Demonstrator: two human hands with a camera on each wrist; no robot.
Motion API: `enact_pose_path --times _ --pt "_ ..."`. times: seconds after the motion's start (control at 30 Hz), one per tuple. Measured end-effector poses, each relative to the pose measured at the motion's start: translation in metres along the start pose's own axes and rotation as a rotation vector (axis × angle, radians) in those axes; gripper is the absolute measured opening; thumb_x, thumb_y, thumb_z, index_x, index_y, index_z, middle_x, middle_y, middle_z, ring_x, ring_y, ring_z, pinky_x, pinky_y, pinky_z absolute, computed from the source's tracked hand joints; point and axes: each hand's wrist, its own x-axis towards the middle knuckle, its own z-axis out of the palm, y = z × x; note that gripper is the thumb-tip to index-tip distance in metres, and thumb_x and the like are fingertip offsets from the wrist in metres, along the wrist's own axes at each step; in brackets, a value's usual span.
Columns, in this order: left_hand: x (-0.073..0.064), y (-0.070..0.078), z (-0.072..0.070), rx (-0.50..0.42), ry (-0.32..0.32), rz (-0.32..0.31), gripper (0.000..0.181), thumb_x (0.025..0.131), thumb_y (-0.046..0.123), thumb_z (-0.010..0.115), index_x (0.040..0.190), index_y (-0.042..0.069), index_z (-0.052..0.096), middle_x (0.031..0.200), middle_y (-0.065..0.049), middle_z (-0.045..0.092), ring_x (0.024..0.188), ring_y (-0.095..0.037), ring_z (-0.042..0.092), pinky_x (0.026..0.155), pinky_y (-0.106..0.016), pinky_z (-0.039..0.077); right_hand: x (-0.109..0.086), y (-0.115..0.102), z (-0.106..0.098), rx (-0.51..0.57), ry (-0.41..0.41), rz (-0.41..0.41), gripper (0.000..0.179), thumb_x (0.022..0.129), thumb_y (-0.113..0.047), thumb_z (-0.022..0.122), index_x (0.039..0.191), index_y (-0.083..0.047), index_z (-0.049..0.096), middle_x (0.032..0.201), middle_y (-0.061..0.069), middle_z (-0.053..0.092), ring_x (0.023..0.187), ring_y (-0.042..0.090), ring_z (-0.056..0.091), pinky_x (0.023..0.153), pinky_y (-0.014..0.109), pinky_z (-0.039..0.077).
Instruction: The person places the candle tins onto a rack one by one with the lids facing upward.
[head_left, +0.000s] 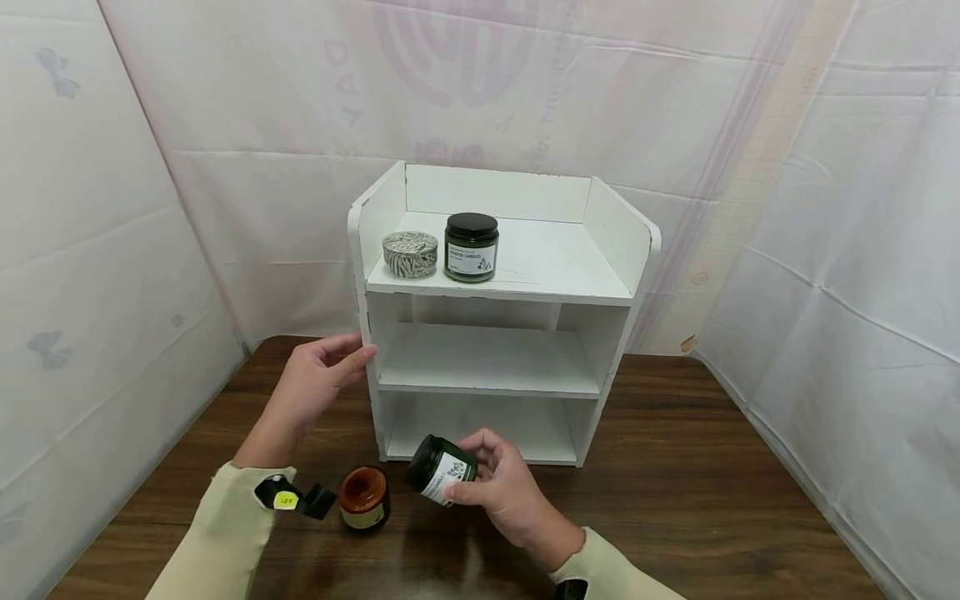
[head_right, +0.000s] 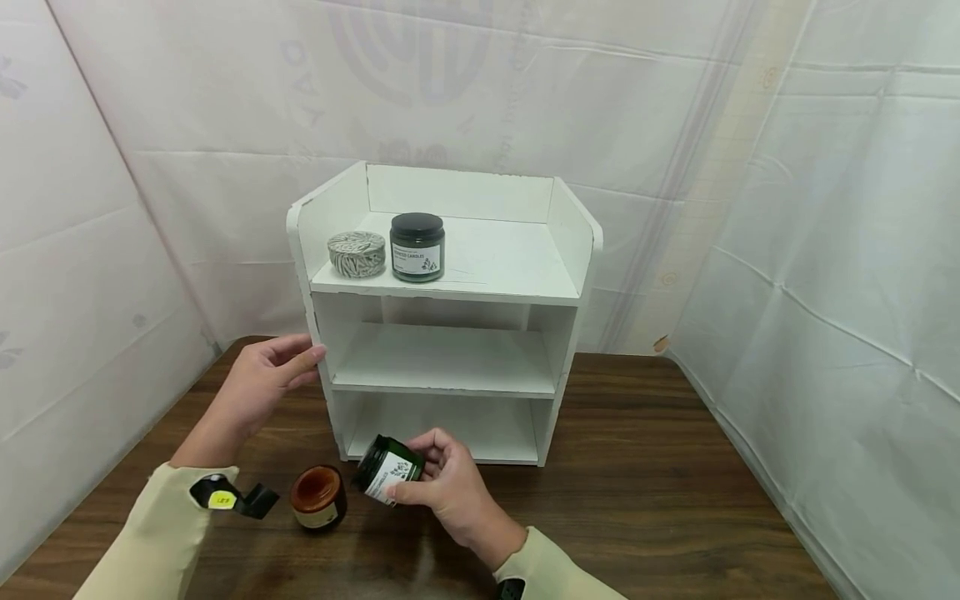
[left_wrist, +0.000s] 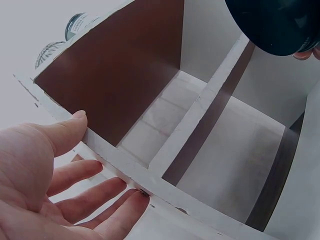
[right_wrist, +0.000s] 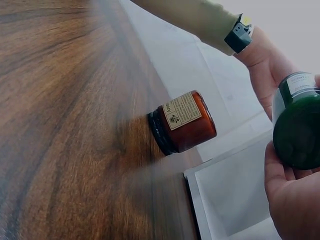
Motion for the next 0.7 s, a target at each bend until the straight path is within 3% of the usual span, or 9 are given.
enact_pose_path --times 0.23,0.43,0.7 --pt "-0.0004 0.002 0.0003 0.012 0.002 0.0 0.07 0.099 0.049 0.065 0.152 0.006 0.049 0.15 -0.018 0.055 0.121 -0.025 0.067 0.1 -0.034 0.057 0.0023 -0.0001 0.001 0.022 -0.032 -0.002 0.075 0.079 0.003 0.082 0.141 0.018 0.044 0.122 0.001 0.067 0.103 0.015 0.065 0.085 0.023 0.06" --pt "-0.0016 0.0028 0.0001 0.019 0.003 -0.012 0.072 0.099 0.05 0.064 0.153 0.006 0.047 0.151 -0.018 0.054 0.121 -0.029 0.067 0.099 -0.032 0.058 0.0013 -0.0016 0.0019 0.037 -0.051 0.015 0.069 0.08 0.0 0.083 0.137 0.02 0.048 0.119 0.001 0.068 0.1 0.012 0.066 0.085 0.022 0.06" --pt "-0.0016 0.0018 0.0001 0.012 0.002 -0.015 0.072 0.099 0.049 0.065 0.153 0.005 0.047 0.151 -0.019 0.053 0.123 -0.03 0.067 0.099 -0.031 0.057 0.0003 -0.0025 0.0021 0.037 -0.063 0.022 0.053 0.081 -0.002 0.081 0.126 0.012 0.058 0.109 -0.001 0.07 0.095 0.012 0.068 0.082 0.023 0.061"
